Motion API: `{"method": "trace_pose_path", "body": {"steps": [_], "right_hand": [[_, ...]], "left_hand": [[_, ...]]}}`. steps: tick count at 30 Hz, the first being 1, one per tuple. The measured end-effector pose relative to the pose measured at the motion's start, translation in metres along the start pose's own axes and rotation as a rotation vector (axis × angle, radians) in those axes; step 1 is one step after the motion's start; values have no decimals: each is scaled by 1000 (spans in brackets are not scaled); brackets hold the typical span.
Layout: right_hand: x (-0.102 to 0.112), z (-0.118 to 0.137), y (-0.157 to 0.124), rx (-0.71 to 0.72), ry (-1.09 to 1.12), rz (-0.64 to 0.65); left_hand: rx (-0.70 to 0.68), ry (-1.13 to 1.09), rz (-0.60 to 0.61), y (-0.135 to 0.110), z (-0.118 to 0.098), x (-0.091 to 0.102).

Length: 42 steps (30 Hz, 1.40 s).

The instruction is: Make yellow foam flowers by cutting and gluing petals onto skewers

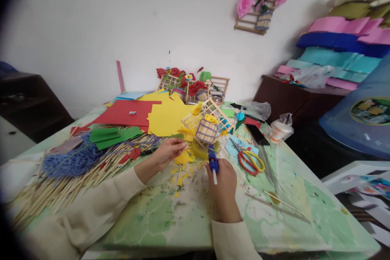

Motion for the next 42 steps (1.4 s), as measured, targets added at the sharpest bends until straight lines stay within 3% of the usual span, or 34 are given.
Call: {"method": "trace_pose_path", "body": {"steps": [4,8,13,16,19,21,25,29,33,37,42], "right_hand": [[-1,-23,8,-26,-255,11],[-15,-42,12,-57,-469,146],[-25,-55,8,-134,-491,361],[-12,-49,11,-74,-450,428],[21,-26,26,39,-389,384],[50,3,40,143,-262,299],[115,69,60,203,73,12],[147,119,57,237,391,-247],[134,141,60,284,485,-324],[100,158,68,463,407,-147],[77,164,71,499,395,-11]], "left_hand": [[-279,160,-126,6,-25,14],[-478,360,-195,8,-49,26],[-603,514,-211,-2,-75,27],[-665,593,-236,-12,-88,23],[-656,576,-262,-17,-94,22],[-581,452,-249,-16,-92,23],[-395,145,-135,-16,-81,15],[-367,103,-50,-22,-81,5],[-511,286,-73,-30,-93,7],[-771,588,-157,-42,-115,9],[-1034,835,-282,-55,-128,9]]}}
Point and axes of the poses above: each hand's wrist, its own y-axis towards the middle knuckle, its own x-axis out of the back of the hand, z = x × y, the point moved 7 cm from there along y, towards the middle knuckle, and after that the axes turned 1 degree about -x, right-handed, at the moved point
